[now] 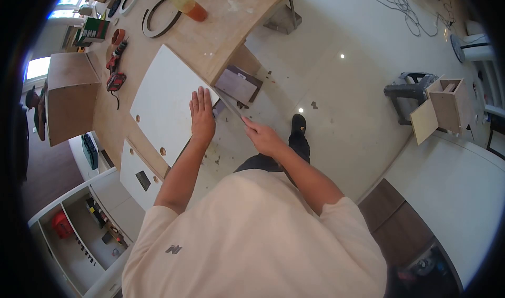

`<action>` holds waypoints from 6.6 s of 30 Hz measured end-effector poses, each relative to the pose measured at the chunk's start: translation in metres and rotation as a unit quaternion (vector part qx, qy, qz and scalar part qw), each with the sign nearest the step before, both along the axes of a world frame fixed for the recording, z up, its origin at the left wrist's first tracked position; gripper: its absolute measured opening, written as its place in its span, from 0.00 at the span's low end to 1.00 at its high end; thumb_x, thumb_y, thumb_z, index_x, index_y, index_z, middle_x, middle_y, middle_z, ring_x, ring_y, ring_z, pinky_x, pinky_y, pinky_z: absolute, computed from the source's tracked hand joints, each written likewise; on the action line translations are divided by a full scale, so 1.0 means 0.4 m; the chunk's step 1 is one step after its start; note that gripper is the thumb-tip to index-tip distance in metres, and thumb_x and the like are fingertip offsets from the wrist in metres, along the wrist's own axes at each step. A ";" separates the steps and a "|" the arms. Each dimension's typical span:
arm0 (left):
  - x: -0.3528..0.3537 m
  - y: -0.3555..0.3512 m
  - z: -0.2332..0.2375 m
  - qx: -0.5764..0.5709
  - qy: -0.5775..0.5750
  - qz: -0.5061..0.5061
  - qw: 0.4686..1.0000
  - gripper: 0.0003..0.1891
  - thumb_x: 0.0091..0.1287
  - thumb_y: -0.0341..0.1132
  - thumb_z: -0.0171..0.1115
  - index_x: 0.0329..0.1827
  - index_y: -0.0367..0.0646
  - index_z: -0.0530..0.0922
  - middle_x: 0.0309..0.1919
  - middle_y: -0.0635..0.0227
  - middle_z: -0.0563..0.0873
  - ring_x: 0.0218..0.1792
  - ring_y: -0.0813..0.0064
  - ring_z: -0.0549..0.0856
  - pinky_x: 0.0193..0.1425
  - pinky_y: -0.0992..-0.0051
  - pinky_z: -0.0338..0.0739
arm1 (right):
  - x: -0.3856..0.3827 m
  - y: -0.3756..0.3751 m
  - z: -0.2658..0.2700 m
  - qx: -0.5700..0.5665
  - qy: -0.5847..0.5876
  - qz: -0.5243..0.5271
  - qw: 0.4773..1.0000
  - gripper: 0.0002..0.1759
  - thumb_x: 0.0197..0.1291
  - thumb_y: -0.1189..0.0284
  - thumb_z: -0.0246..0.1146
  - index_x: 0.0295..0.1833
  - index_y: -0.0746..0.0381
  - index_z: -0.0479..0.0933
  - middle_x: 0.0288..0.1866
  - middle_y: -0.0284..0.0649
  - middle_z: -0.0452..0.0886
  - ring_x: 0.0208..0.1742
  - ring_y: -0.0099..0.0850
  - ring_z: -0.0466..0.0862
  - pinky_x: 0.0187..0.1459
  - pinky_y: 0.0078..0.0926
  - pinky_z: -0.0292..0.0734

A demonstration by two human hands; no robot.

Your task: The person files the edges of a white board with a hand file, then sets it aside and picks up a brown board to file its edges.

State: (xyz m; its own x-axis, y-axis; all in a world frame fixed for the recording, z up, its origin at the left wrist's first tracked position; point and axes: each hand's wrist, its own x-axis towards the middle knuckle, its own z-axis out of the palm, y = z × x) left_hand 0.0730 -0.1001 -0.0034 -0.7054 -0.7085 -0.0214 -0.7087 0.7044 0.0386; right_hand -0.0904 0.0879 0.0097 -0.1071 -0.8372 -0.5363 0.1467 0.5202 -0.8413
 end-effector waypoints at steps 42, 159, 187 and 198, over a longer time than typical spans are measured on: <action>0.405 0.404 0.169 0.114 0.642 0.477 0.590 0.20 0.67 0.40 0.72 0.57 0.38 0.83 0.39 0.65 0.88 0.40 0.78 0.83 0.48 0.73 0.80 | 0.030 -0.464 0.178 -0.360 0.523 0.510 0.581 0.48 0.52 0.64 0.76 0.78 0.56 0.64 0.80 0.49 0.63 0.81 0.51 0.60 0.77 0.54 0.57; 0.486 0.548 0.040 0.094 0.565 0.556 0.603 0.21 0.75 0.34 0.63 0.64 0.28 0.76 0.45 0.65 0.85 0.43 0.79 0.80 0.50 0.77 0.77 | 0.248 -0.633 0.120 -0.293 0.387 0.660 0.574 0.47 0.54 0.54 0.76 0.77 0.56 0.66 0.85 0.43 0.53 0.85 0.46 0.51 0.81 0.50 0.55; 0.153 0.402 -0.093 -0.248 0.446 0.714 0.481 0.28 0.71 0.30 0.65 0.75 0.47 0.72 0.40 0.57 0.81 0.41 0.58 0.82 0.51 0.66 0.77 | 0.264 -0.844 0.059 -0.471 0.425 0.625 0.456 0.40 0.66 0.48 0.65 0.77 0.56 0.67 0.85 0.46 0.55 0.85 0.52 0.52 0.78 0.64 0.46; 0.189 0.370 -0.199 -0.276 0.470 0.662 0.515 0.31 0.66 0.27 0.68 0.74 0.57 0.74 0.33 0.62 0.77 0.33 0.60 0.78 0.40 0.63 0.75 | 0.389 -0.842 0.019 -0.514 0.467 0.581 0.424 0.36 0.74 0.47 0.52 0.80 0.55 0.63 0.85 0.42 0.56 0.85 0.46 0.51 0.81 0.57 0.41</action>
State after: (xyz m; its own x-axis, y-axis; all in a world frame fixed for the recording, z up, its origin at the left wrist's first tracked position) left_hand 0.1486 0.0481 -0.0829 0.8882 -0.2973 0.3502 -0.4324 -0.2838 0.8558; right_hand 0.0654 -0.2490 0.0172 0.9347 -0.3555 -0.0011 -0.3531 -0.9279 -0.1199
